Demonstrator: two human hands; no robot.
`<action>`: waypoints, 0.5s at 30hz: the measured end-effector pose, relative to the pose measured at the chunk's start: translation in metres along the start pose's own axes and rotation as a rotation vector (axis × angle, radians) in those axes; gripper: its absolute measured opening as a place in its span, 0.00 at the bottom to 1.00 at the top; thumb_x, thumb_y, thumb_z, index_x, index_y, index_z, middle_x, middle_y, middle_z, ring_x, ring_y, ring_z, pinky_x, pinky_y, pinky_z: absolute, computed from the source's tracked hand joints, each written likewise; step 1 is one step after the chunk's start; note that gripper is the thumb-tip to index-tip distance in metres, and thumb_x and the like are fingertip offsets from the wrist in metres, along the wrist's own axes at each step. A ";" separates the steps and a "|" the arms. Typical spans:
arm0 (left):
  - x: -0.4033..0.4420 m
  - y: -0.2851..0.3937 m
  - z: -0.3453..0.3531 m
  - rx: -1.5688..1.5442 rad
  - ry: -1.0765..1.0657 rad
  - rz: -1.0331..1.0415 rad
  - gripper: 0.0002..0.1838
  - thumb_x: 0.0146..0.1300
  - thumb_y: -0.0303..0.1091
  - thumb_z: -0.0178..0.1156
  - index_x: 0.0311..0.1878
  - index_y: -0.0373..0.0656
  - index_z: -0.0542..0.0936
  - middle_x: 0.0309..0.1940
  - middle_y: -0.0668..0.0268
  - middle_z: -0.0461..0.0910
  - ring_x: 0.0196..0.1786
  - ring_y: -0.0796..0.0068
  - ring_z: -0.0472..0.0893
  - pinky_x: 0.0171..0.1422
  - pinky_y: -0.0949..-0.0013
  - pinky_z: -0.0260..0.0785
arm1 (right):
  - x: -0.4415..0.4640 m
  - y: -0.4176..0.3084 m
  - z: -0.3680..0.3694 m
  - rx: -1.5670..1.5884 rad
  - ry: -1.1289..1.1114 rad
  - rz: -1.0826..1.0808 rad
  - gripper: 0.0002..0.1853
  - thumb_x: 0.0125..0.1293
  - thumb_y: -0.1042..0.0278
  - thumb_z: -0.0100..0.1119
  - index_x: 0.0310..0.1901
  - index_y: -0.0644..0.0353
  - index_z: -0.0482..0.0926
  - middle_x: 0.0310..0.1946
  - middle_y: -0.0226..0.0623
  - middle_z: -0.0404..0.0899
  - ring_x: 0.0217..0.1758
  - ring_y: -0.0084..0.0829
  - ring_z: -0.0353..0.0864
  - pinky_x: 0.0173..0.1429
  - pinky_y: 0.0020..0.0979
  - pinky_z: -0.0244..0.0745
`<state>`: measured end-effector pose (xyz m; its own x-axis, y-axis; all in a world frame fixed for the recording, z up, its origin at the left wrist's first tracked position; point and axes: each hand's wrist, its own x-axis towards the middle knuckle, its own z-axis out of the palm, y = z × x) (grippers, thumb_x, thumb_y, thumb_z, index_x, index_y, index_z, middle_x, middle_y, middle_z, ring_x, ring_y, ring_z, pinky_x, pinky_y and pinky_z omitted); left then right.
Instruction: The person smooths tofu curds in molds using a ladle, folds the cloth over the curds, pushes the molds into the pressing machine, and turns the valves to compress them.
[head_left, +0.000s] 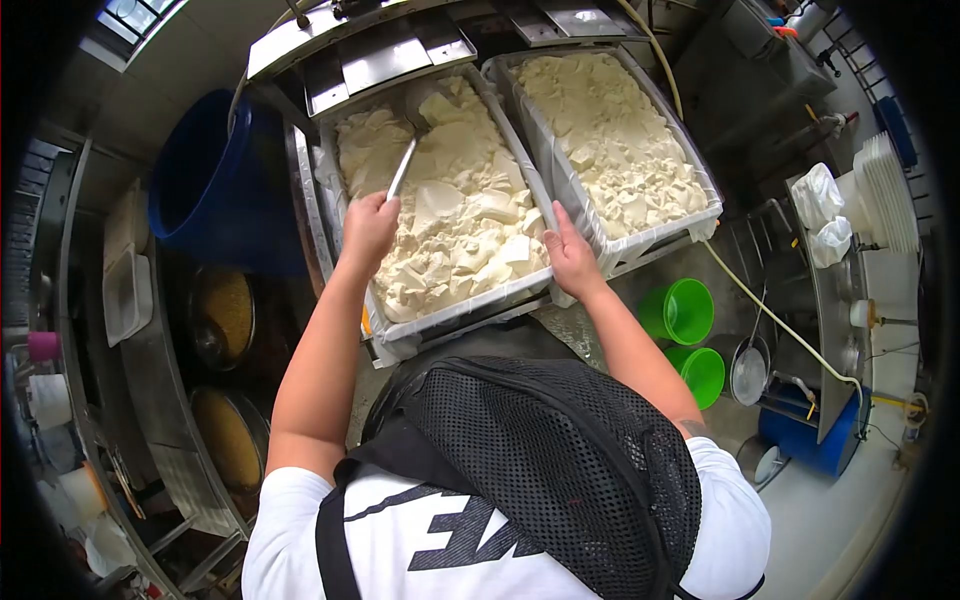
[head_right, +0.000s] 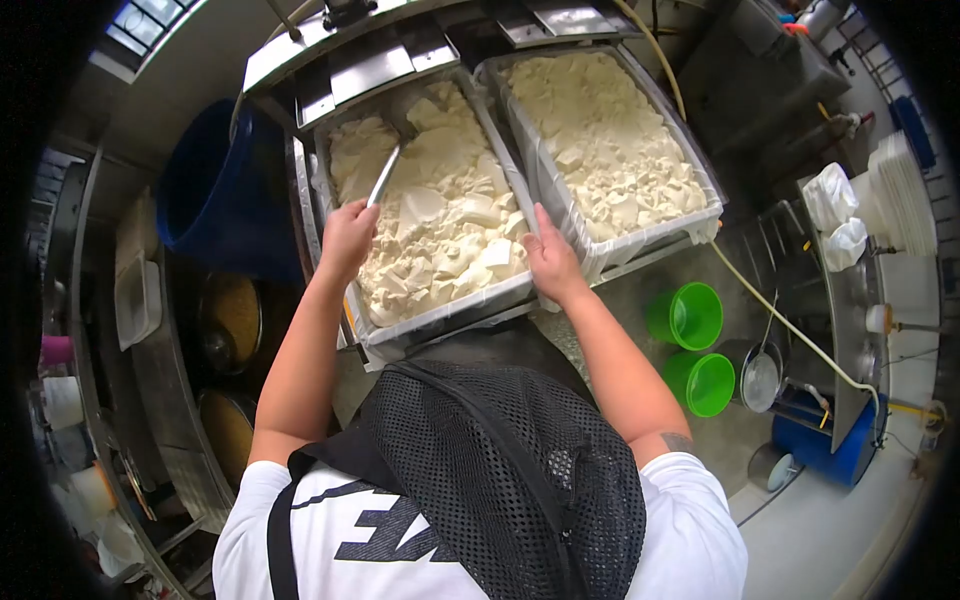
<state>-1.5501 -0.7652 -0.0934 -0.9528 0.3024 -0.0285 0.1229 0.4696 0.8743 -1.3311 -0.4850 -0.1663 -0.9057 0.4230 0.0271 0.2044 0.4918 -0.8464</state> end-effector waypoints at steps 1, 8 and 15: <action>-0.016 0.024 -0.015 -0.122 -0.123 -0.206 0.12 0.74 0.36 0.60 0.39 0.37 0.83 0.21 0.72 0.74 0.19 0.82 0.67 0.22 0.71 0.55 | 0.000 0.000 0.000 0.001 0.003 0.000 0.34 0.83 0.51 0.51 0.82 0.60 0.60 0.72 0.63 0.72 0.76 0.58 0.72 0.78 0.43 0.66; -0.045 0.043 -0.081 -0.638 -0.269 -0.695 0.07 0.77 0.37 0.60 0.40 0.48 0.78 0.25 0.74 0.74 0.17 0.89 0.65 0.18 0.76 0.52 | 0.000 -0.004 -0.002 0.006 -0.015 0.017 0.34 0.82 0.53 0.52 0.83 0.58 0.59 0.72 0.62 0.73 0.76 0.58 0.72 0.78 0.43 0.66; -0.013 -0.025 -0.092 0.193 0.096 -0.056 0.13 0.74 0.38 0.59 0.48 0.39 0.87 0.27 0.58 0.83 0.26 0.59 0.81 0.31 0.59 0.70 | 0.000 -0.004 -0.002 0.009 -0.017 0.002 0.35 0.82 0.54 0.52 0.83 0.60 0.59 0.73 0.62 0.73 0.77 0.58 0.72 0.79 0.42 0.66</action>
<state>-1.5665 -0.8576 -0.0704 -0.9806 0.1948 -0.0199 0.1110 0.6364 0.7633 -1.3312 -0.4857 -0.1618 -0.9116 0.4108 0.0158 0.2033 0.4839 -0.8512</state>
